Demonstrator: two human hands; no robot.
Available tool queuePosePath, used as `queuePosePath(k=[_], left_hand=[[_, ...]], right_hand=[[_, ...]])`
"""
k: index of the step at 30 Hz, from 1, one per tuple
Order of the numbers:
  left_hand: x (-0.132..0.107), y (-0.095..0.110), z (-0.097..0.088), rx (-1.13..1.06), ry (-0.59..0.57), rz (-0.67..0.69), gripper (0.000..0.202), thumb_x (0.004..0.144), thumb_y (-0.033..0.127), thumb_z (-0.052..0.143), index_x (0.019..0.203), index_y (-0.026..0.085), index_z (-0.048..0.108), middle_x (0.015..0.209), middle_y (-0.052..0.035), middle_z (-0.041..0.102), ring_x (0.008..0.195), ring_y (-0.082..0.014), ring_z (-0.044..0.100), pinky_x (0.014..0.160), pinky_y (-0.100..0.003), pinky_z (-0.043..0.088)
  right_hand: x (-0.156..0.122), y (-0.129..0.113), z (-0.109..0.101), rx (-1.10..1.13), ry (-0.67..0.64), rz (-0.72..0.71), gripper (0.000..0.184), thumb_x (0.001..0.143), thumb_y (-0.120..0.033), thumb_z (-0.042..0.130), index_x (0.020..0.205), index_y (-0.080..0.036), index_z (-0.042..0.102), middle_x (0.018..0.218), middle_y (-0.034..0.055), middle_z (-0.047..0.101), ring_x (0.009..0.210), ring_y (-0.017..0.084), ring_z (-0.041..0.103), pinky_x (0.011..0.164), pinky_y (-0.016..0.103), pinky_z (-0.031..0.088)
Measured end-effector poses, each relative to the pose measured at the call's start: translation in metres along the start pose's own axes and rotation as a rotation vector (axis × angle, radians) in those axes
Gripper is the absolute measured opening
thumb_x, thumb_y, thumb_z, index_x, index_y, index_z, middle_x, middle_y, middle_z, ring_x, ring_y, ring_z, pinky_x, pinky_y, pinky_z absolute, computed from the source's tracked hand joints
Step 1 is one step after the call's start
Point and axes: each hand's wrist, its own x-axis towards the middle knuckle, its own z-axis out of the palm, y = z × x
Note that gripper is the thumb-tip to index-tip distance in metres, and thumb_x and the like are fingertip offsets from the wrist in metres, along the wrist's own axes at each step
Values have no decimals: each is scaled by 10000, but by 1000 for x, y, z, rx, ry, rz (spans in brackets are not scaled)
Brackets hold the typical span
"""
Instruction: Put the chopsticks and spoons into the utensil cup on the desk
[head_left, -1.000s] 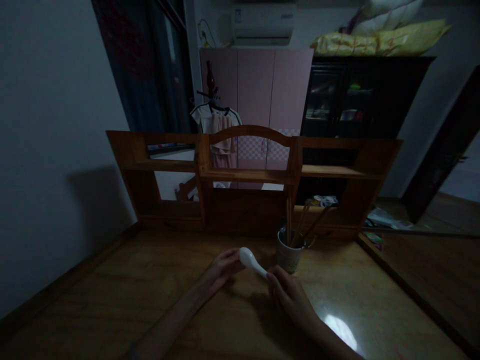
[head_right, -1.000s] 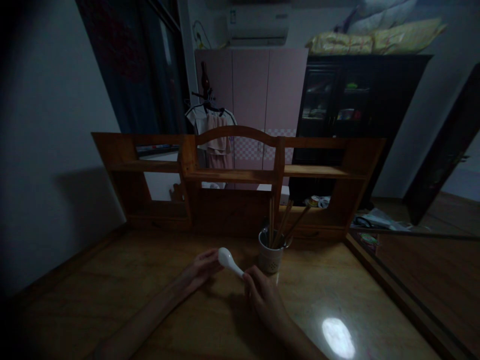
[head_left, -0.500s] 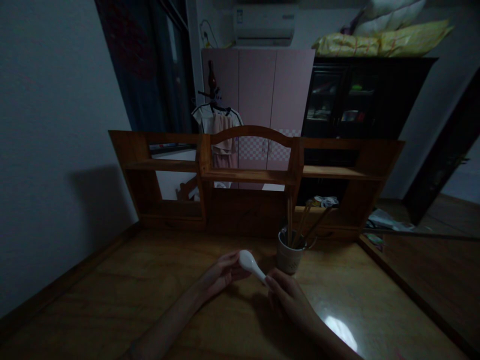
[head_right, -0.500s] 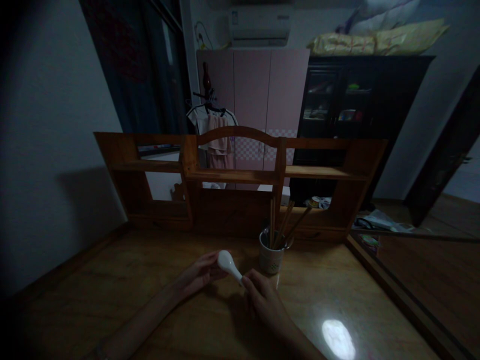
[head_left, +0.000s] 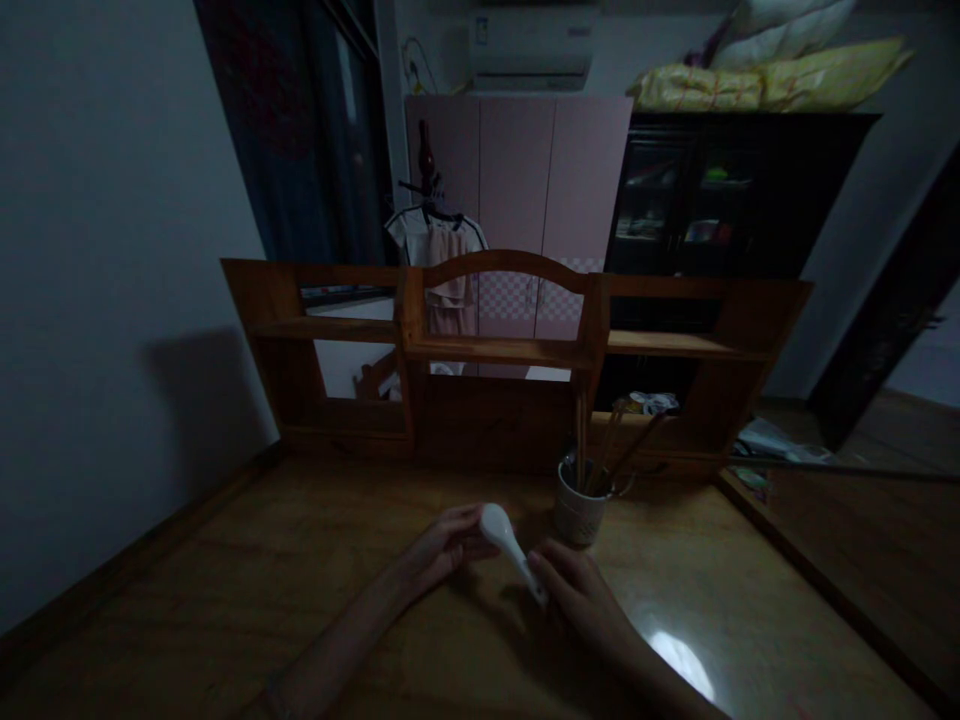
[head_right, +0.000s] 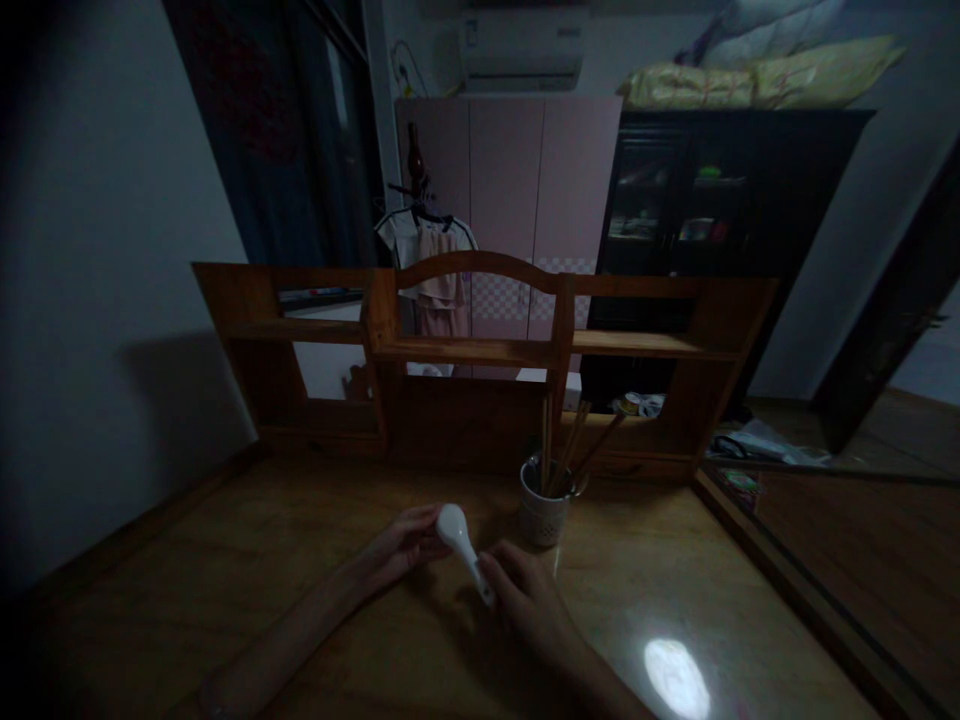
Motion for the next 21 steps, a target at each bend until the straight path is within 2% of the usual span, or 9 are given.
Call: queuePosePath(k=[3, 5, 9, 13, 16, 21], left_hand=[[-3, 0, 5, 59, -18, -38, 279, 839, 254, 660, 1070, 99, 691, 991, -150, 732, 826, -225, 707, 771, -348, 570], [-6, 0, 9, 114, -48, -67, 314, 850, 288, 647, 1098, 98, 679, 1001, -162, 723, 825, -226, 705, 755, -343, 574], [-12, -2, 19, 176, -109, -120, 317, 838, 321, 658, 1075, 113, 683, 960, -143, 714, 791, -210, 696, 690, -307, 576], [-13, -6, 24, 230, -118, -164, 302, 771, 344, 725, 980, 129, 688, 892, -89, 687, 729, -172, 663, 602, -246, 555], [-13, -9, 26, 303, -108, -163, 312, 764, 388, 722, 949, 141, 674, 827, -55, 662, 684, -149, 633, 567, -229, 543], [-9, -17, 26, 381, -81, -113, 351, 768, 445, 698, 941, 142, 666, 784, -38, 639, 628, -137, 610, 527, -227, 528]], right_hand=[[2, 1, 0, 52, 8, 0, 375, 941, -491, 491, 774, -168, 585, 682, -23, 545, 630, 110, 525, 551, 199, 396], [3, 2, 1, 141, -21, 51, 378, 926, -512, 505, 805, -166, 597, 665, -26, 542, 559, 94, 502, 486, 189, 374], [4, 4, 3, 439, -195, 242, 393, 874, -551, 560, 869, -159, 593, 597, -59, 497, 365, 45, 375, 336, 173, 273], [3, 7, 4, 618, -334, 294, 375, 829, -495, 651, 974, -156, 587, 610, -67, 508, 382, 59, 480, 386, 176, 365], [2, 11, 5, 608, -324, 284, 368, 827, -462, 669, 1010, -154, 585, 627, -50, 554, 433, 78, 544, 438, 186, 414], [4, 17, 7, 605, -309, 258, 379, 830, -443, 668, 1044, -142, 582, 733, 22, 665, 442, 76, 551, 439, 183, 407]])
